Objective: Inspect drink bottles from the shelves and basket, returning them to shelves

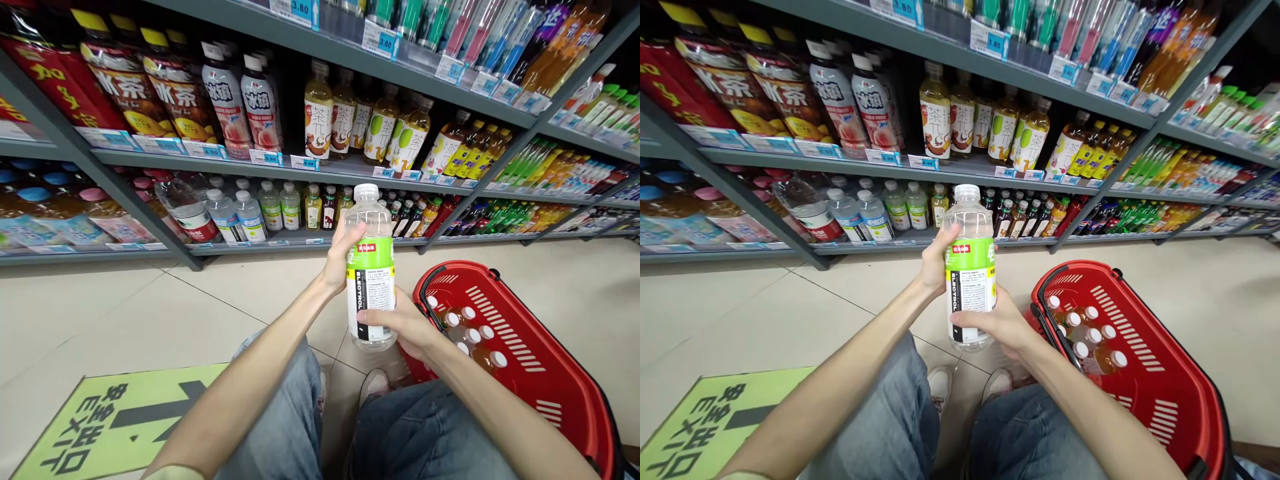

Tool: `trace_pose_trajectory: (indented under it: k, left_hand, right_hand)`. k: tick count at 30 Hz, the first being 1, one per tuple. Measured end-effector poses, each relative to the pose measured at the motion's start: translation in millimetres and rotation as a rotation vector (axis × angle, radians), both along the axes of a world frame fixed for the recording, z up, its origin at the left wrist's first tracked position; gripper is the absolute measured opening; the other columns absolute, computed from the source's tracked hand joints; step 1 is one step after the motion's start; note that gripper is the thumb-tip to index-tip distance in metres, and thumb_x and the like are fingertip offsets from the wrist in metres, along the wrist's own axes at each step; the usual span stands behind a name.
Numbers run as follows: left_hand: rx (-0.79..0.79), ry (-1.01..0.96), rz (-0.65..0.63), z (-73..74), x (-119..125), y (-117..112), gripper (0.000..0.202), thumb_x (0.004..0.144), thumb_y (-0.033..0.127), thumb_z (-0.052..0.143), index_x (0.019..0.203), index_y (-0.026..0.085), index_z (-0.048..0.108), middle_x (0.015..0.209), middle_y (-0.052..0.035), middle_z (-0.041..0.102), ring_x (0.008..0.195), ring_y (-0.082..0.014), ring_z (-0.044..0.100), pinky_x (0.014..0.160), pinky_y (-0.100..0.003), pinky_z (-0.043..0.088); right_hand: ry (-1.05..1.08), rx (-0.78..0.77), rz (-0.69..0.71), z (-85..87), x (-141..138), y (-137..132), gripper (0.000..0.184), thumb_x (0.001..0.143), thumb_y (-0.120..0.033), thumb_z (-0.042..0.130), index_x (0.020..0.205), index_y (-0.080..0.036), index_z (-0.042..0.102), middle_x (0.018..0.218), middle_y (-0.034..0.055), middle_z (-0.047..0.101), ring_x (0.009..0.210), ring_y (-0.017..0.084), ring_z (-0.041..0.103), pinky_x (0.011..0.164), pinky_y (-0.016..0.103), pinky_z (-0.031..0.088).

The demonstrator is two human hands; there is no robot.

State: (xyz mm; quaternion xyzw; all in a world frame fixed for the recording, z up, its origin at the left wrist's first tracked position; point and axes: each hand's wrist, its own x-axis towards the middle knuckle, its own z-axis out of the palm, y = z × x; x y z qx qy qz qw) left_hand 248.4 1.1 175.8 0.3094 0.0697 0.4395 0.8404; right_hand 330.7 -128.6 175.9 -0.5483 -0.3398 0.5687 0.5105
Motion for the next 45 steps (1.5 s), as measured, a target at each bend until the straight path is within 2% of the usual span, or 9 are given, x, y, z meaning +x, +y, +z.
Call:
trace_pose_trajectory:
  k: [5, 13, 19, 22, 25, 30, 35, 42, 45]
  left_hand:
    - [0.126, 0.048, 0.049, -4.5, 2.5, 4.1, 0.058, 0.075, 0.048, 0.076, 0.121, 0.019, 0.058, 0.099, -0.0092, 0.074, 0.089, -0.0276, 0.072, 0.078, -0.039, 0.055]
    - [0.018, 0.059, -0.041, -0.8, -0.1, 0.4, 0.062, 0.074, 0.047, 0.075, 0.126, 0.019, 0.057, 0.091, -0.0084, 0.075, 0.074, -0.0276, 0.073, 0.068, -0.038, 0.057]
    - [0.044, 0.039, -0.074, 0.0, -0.5, 3.1, 0.063, 0.073, 0.053, 0.074, 0.123, 0.017, 0.06, 0.097, -0.0105, 0.075, 0.08, -0.0286, 0.074, 0.067, -0.038, 0.059]
    - [0.005, -0.057, -0.135, 3.1, -3.3, 5.9, 0.061, 0.079, 0.061, 0.065, 0.118, 0.014, 0.065, 0.109, -0.0132, 0.073, 0.088, -0.0278, 0.073, 0.073, -0.039, 0.061]
    - [-0.019, -0.121, -0.126, 8.4, -7.0, 5.7, 0.062, 0.082, 0.066, 0.06, 0.113, 0.013, 0.067, 0.105, -0.0124, 0.074, 0.087, -0.0259, 0.073, 0.073, -0.037, 0.061]
    - [-0.009, -0.132, -0.15, 15.5, -11.3, 0.3, 0.068, 0.075, 0.072, 0.064, 0.111, 0.015, 0.068, 0.094, -0.0098, 0.073, 0.076, -0.0239, 0.072, 0.066, -0.035, 0.06]
    - [-0.021, -0.188, -0.071, 22.0, -13.3, -3.5, 0.057, 0.072, 0.064, 0.073, 0.105, 0.018, 0.066, 0.109, -0.0079, 0.072, 0.086, -0.0236, 0.071, 0.073, -0.037, 0.061]
    - [-0.06, -0.226, -0.041, 24.3, -13.3, -4.4, 0.051, 0.071, 0.057, 0.074, 0.102, 0.017, 0.066, 0.107, -0.0077, 0.072, 0.085, -0.0231, 0.071, 0.075, -0.037, 0.062]
    - [-0.092, -0.259, -0.046, 21.1, -13.5, 0.7, 0.047, 0.074, 0.054, 0.071, 0.102, 0.017, 0.066, 0.107, -0.0068, 0.072, 0.085, -0.0219, 0.072, 0.075, -0.036, 0.062]
  right_hand:
    - [0.036, -0.004, 0.005, 0.6, 0.4, 0.5, 0.056, 0.059, -0.026, 0.09, 0.108, -0.018, 0.066, 0.105, 0.0041, 0.072, 0.095, 0.02, 0.065, 0.088, 0.033, 0.051]
    - [-0.007, 0.001, -0.027, -0.8, -2.1, 1.0, 0.063, 0.058, -0.029, 0.091, 0.112, -0.017, 0.062, 0.107, 0.0057, 0.072, 0.098, 0.021, 0.065, 0.089, 0.034, 0.051]
    - [0.057, 0.017, 0.005, 1.8, -1.7, -3.0, 0.061, 0.058, -0.03, 0.091, 0.112, -0.018, 0.064, 0.11, 0.0061, 0.071, 0.099, 0.021, 0.065, 0.091, 0.033, 0.05]
    - [0.3, -0.057, 0.109, 1.0, -4.1, -6.5, 0.061, 0.064, -0.052, 0.083, 0.112, -0.018, 0.065, 0.104, 0.0089, 0.072, 0.086, 0.024, 0.067, 0.081, 0.037, 0.052]
    - [0.541, -0.101, 0.233, -4.2, -8.5, -6.6, 0.079, 0.07, -0.083, 0.055, 0.112, -0.017, 0.063, 0.095, 0.0114, 0.071, 0.069, 0.025, 0.066, 0.066, 0.04, 0.052]
    - [0.635, -0.138, 0.386, -16.6, -8.6, -1.2, 0.107, 0.057, -0.099, 0.041, 0.127, -0.02, 0.057, 0.078, 0.0079, 0.066, 0.051, 0.023, 0.059, 0.055, 0.04, 0.047]
    - [0.646, -0.165, 0.429, -23.4, -3.1, 0.2, 0.11, 0.056, -0.1, 0.042, 0.133, -0.023, 0.055, 0.072, 0.0057, 0.063, 0.045, 0.02, 0.056, 0.052, 0.039, 0.046]
    - [0.664, -0.134, 0.451, -21.0, -2.4, 1.7, 0.108, 0.06, -0.098, 0.041, 0.134, -0.021, 0.054, 0.076, 0.0076, 0.065, 0.046, 0.024, 0.059, 0.051, 0.04, 0.046]
    - [0.666, -0.136, 0.434, -14.2, -6.3, 2.3, 0.099, 0.066, -0.095, 0.042, 0.125, -0.018, 0.058, 0.082, 0.0091, 0.067, 0.055, 0.027, 0.064, 0.055, 0.039, 0.048]
